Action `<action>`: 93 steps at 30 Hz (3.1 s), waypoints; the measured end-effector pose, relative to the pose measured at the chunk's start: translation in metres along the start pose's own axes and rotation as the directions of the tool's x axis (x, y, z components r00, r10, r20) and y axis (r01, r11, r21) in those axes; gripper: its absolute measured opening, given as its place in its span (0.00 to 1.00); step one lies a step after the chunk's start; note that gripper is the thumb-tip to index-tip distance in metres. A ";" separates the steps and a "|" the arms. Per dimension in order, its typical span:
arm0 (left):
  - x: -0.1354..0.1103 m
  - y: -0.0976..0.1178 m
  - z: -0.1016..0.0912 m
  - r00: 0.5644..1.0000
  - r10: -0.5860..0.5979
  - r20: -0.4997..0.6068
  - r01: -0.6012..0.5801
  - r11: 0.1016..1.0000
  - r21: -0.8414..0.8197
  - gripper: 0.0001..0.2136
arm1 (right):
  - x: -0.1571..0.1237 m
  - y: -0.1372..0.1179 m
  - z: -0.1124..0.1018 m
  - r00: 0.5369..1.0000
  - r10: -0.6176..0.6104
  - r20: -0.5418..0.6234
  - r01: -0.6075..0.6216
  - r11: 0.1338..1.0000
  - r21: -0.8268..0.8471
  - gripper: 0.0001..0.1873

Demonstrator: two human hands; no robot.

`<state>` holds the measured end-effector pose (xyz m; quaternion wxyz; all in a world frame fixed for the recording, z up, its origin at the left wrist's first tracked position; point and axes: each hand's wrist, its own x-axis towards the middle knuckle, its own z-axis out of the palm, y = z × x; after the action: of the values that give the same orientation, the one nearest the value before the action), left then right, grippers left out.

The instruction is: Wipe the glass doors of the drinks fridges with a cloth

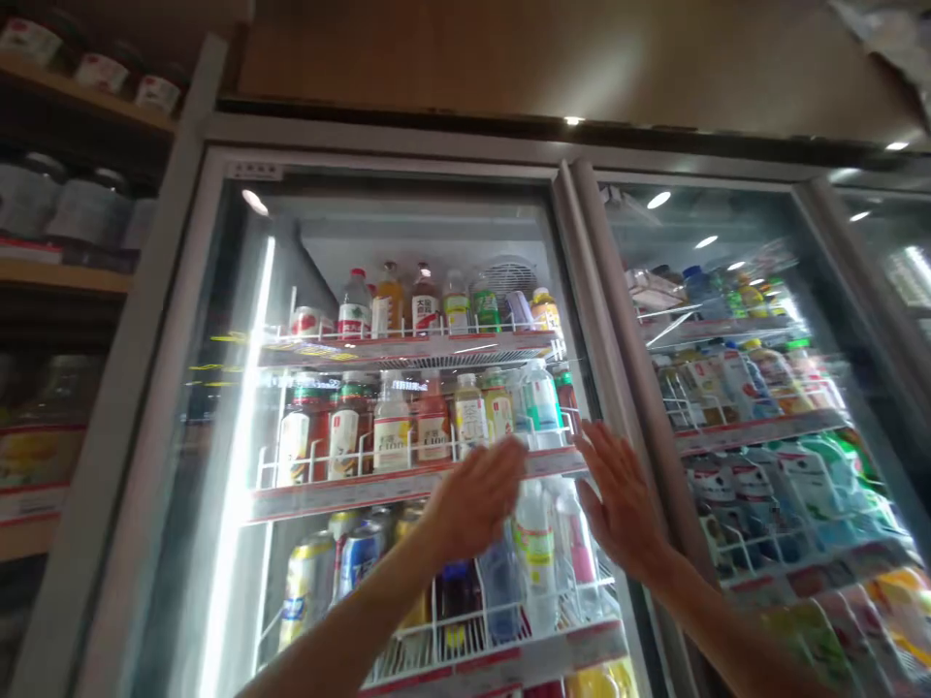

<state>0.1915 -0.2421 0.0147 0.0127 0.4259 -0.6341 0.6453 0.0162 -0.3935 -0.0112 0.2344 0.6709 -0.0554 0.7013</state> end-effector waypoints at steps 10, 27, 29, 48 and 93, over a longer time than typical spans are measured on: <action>-0.057 -0.053 -0.029 0.995 -0.087 0.058 0.082 0.993 0.087 0.24 | 0.004 -0.075 0.047 0.998 -0.033 0.052 0.029 0.996 0.082 0.32; -0.137 -0.112 -0.066 0.997 -0.011 0.080 0.003 0.995 0.095 0.27 | 0.035 -0.142 0.081 0.998 -0.066 0.008 0.065 0.990 0.123 0.33; -0.146 -0.118 -0.069 0.953 -0.301 -0.022 0.301 0.943 0.140 0.28 | 0.034 -0.147 0.082 0.999 -0.054 0.006 0.053 0.990 0.127 0.33; -0.225 -0.148 -0.103 0.927 -0.372 -0.042 0.368 0.884 0.290 0.29 | 0.053 -0.199 0.104 0.995 -0.096 -0.022 0.099 0.972 0.213 0.31; -0.116 -0.042 -0.038 0.919 -0.386 -0.078 0.392 0.914 0.104 0.25 | -0.005 -0.136 0.070 0.994 -0.059 0.089 0.058 0.998 0.010 0.34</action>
<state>0.2685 -0.1415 -0.0110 0.1334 0.5252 -0.4971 0.6777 0.1348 -0.3015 -0.0422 0.2497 0.7037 -0.0436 0.6638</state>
